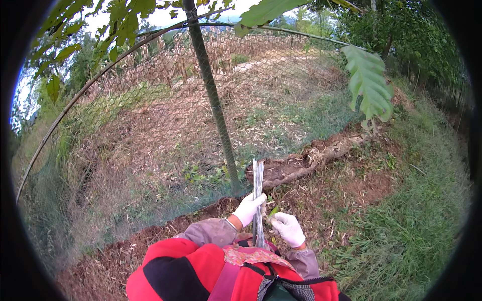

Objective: The person walks along a green mesh fence on a sloped outdoor path, then uses thin metal rods to secure the fence to a horizontal bamboo pole. They repeatedly insert the rods through the mesh and bend them to fasten the fence in place.

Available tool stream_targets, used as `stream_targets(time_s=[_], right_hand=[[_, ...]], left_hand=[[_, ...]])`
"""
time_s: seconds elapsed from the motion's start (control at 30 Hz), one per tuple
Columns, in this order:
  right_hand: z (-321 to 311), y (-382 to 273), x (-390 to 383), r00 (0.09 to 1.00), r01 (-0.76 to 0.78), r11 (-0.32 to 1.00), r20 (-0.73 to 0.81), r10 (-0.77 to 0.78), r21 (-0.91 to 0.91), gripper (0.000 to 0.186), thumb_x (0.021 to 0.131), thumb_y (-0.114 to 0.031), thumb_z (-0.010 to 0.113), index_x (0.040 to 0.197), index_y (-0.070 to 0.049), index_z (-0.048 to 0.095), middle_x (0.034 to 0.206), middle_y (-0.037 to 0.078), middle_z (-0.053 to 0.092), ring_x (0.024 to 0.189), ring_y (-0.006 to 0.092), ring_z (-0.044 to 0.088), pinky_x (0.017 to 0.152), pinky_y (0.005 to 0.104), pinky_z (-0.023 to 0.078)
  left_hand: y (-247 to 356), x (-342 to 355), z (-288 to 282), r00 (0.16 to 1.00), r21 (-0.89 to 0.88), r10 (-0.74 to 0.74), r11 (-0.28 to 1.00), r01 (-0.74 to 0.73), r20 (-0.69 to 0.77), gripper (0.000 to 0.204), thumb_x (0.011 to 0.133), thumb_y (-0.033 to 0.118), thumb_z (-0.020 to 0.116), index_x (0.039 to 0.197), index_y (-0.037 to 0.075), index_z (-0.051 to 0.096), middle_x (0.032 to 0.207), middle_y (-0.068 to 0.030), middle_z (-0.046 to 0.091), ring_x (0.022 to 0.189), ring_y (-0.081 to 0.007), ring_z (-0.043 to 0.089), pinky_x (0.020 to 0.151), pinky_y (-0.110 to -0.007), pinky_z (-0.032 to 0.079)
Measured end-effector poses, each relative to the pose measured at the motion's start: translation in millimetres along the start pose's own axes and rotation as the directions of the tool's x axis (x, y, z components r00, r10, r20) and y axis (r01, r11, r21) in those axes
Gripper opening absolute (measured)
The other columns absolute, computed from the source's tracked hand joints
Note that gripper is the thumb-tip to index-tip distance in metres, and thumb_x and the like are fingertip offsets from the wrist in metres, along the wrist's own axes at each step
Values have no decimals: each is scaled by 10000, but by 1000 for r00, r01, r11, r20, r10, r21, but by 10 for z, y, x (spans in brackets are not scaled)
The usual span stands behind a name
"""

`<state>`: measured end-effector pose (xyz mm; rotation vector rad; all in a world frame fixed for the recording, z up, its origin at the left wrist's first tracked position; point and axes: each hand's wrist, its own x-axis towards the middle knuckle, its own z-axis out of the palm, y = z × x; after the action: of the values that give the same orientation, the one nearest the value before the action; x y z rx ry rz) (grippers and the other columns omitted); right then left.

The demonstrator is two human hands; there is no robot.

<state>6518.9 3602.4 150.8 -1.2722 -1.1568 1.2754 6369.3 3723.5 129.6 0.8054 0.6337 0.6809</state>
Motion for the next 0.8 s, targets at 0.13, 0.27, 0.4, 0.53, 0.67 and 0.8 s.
stream_targets(time_s=[0.13,0.27,0.4,0.53,0.67,0.8], right_hand=[[8,-20,-29,999,-49,998,11,49,-34,140,905,-132,570,885,-8,632,633,-39,516,534,44,451,486,220,356],[2,-12,-10,994,-101,989,-37,105,105,163,913,-118,544,897,12,640,567,-8,517,478,67,461,444,221,336],[-69,28,65,998,-9,999,60,11,-34,174,915,-126,532,881,16,625,662,21,589,565,93,521,528,227,398],[-230,-13,322,993,109,977,72,-97,-182,190,923,-137,533,930,25,631,820,70,661,721,128,606,673,264,486],[-311,-140,793,977,128,989,-161,-140,-79,273,961,-235,504,1012,10,614,837,61,659,717,126,614,654,266,494],[-310,-211,1161,966,189,982,-176,-189,-17,299,961,-277,533,1070,-7,598,858,42,648,695,114,603,623,247,489]], left_hand=[[-17,18,-2,995,48,19,999,-14,-98,165,930,239,582,966,83,541,747,5,539,638,-118,545,561,-283,497],[1,49,-25,998,94,28,995,-24,-48,195,947,253,544,1013,70,542,784,-17,559,686,-145,572,613,-315,514],[-12,56,-91,1000,-101,-12,995,13,13,168,956,193,508,1062,67,538,843,-29,581,745,-166,598,668,-338,522],[21,20,-165,1000,-108,9,994,-8,4,163,954,168,504,1081,74,541,846,-24,586,724,-159,601,640,-319,519],[53,5,-106,999,-70,30,997,-28,24,174,953,189,514,1084,79,548,835,-5,587,710,-131,594,614,-283,511],[52,22,60,989,45,51,997,-58,142,221,953,248,536,1088,75,557,839,16,585,711,-98,585,624,-260,509]])
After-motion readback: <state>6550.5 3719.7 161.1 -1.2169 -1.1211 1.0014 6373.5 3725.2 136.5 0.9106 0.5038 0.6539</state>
